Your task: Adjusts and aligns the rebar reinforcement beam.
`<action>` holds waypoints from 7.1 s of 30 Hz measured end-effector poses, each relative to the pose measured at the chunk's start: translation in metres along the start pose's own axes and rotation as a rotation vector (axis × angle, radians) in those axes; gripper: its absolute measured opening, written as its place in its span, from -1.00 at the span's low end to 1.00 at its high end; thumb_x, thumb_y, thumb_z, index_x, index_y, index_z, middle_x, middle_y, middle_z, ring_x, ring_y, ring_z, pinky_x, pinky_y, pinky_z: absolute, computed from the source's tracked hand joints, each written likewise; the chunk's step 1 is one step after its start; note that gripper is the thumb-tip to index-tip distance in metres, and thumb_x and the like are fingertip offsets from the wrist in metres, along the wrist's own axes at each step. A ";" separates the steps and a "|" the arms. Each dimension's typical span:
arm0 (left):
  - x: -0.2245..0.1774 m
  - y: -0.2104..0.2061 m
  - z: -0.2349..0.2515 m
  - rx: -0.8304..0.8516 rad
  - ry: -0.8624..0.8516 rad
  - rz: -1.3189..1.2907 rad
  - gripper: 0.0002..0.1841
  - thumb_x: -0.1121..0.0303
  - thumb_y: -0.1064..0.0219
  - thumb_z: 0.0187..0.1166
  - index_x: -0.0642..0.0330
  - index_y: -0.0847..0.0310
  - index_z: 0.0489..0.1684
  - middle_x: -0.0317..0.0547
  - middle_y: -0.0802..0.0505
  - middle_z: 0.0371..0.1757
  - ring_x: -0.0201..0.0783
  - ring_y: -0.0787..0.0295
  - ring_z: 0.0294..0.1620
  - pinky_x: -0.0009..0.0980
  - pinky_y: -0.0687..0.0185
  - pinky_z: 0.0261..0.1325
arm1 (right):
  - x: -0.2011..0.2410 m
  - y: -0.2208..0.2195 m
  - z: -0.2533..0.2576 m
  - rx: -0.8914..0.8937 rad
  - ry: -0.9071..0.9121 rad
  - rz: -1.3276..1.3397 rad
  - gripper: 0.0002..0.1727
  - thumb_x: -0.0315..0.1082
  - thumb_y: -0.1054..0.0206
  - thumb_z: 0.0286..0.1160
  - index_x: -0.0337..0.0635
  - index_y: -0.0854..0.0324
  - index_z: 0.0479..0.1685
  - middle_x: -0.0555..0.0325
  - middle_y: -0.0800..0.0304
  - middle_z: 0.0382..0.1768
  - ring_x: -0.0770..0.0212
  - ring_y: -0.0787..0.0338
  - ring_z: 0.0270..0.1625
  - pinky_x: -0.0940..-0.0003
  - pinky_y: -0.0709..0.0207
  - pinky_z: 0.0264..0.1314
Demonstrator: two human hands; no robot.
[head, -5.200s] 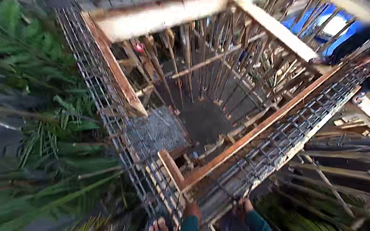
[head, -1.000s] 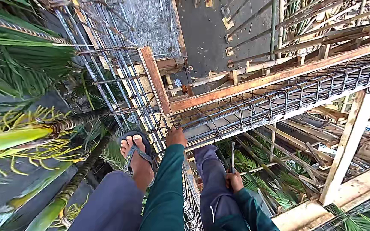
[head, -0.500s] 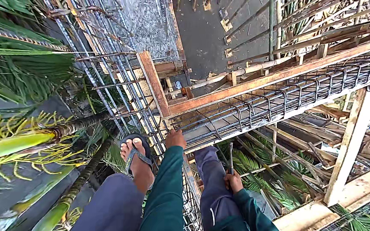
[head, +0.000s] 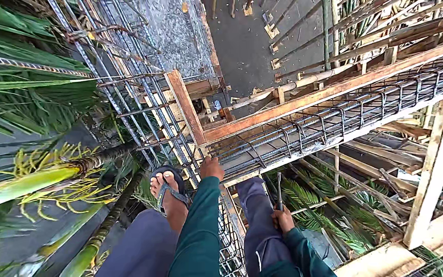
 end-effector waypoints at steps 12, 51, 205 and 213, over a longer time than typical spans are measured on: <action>-0.074 -0.020 -0.048 0.051 -0.128 -0.198 -0.46 0.31 -0.36 0.60 0.17 -0.51 0.60 0.22 -0.58 0.61 0.19 -0.48 0.64 0.16 -0.44 0.62 | 0.015 -0.001 -0.002 -0.007 0.061 0.036 -0.73 -0.64 -0.24 0.32 -0.34 -0.47 0.02 0.16 -0.49 -0.62 0.33 -0.39 -0.78 0.41 -0.37 -0.77; 0.178 0.034 -0.088 0.015 0.038 -0.314 -0.52 0.30 -0.29 0.69 0.22 -0.52 0.57 0.28 -0.62 0.56 0.22 -0.60 0.54 0.23 -0.47 0.58 | 0.377 -0.316 -0.003 0.592 1.294 -0.604 -0.64 -0.42 -0.51 0.46 -0.23 -0.75 0.24 -0.07 -0.87 0.10 0.07 -0.85 0.13 -0.01 -0.69 0.34; -0.052 -0.011 -0.058 0.015 -0.251 -0.147 -0.60 0.18 -0.21 0.74 0.20 -0.69 0.37 0.21 -0.84 0.26 0.19 -0.75 0.37 0.29 -0.54 0.42 | 0.251 0.090 0.080 -0.651 0.756 -0.427 -0.09 0.00 -0.34 0.57 -0.36 -0.11 0.81 -0.45 -0.11 0.77 -0.27 -0.20 0.81 -0.10 -0.14 0.83; -0.053 -0.007 -0.046 0.086 -0.262 -0.163 -0.61 0.24 -0.25 0.71 0.17 -0.67 0.41 0.16 -0.82 0.31 0.16 -0.71 0.42 0.25 -0.56 0.41 | 0.200 0.011 0.088 -0.756 0.725 -0.726 0.03 0.27 -0.37 0.44 -0.34 -0.19 0.73 -0.46 -0.37 0.61 -0.33 -0.46 0.65 -0.23 -0.31 0.68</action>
Point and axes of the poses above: each hand's wrist, its own z-axis towards the middle knuckle, its own y-axis out of the back of the hand, x = y × z, the point moved 1 cm from there along z, towards the middle knuckle
